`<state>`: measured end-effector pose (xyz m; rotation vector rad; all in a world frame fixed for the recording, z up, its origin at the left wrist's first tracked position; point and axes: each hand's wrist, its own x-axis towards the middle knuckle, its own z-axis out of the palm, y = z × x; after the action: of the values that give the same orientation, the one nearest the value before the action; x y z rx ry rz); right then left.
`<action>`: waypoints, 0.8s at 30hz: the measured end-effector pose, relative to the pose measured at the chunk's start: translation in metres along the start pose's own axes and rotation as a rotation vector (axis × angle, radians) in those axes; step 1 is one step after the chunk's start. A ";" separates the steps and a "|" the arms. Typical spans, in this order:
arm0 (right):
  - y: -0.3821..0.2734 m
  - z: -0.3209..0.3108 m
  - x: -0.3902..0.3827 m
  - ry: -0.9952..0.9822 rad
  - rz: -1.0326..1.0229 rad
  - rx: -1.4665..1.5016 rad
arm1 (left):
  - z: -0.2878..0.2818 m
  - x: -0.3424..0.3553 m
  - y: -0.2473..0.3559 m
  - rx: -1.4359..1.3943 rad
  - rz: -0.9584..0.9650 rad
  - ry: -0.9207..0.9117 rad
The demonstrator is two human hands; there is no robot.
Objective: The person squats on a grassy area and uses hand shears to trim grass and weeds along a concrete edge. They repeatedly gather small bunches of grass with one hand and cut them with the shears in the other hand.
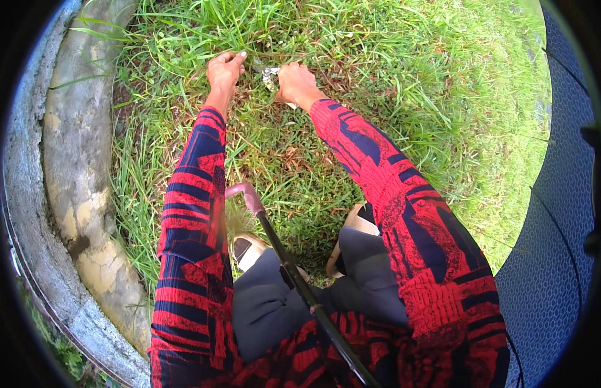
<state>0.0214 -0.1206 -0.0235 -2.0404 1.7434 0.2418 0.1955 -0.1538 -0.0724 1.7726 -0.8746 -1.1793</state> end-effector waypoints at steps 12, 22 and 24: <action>0.035 -0.014 0.002 -0.082 -0.115 -0.062 | -0.005 0.014 0.009 0.077 -0.009 -0.029; -0.006 -0.016 0.012 -0.099 -0.094 -0.047 | -0.010 0.010 0.008 0.123 0.034 -0.155; -0.006 -0.015 0.014 -0.143 -0.112 -0.030 | -0.011 0.010 0.005 0.074 0.026 -0.147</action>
<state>0.0274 -0.1391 -0.0148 -2.0795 1.5432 0.3711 0.2084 -0.1621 -0.0687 1.7448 -1.0365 -1.2875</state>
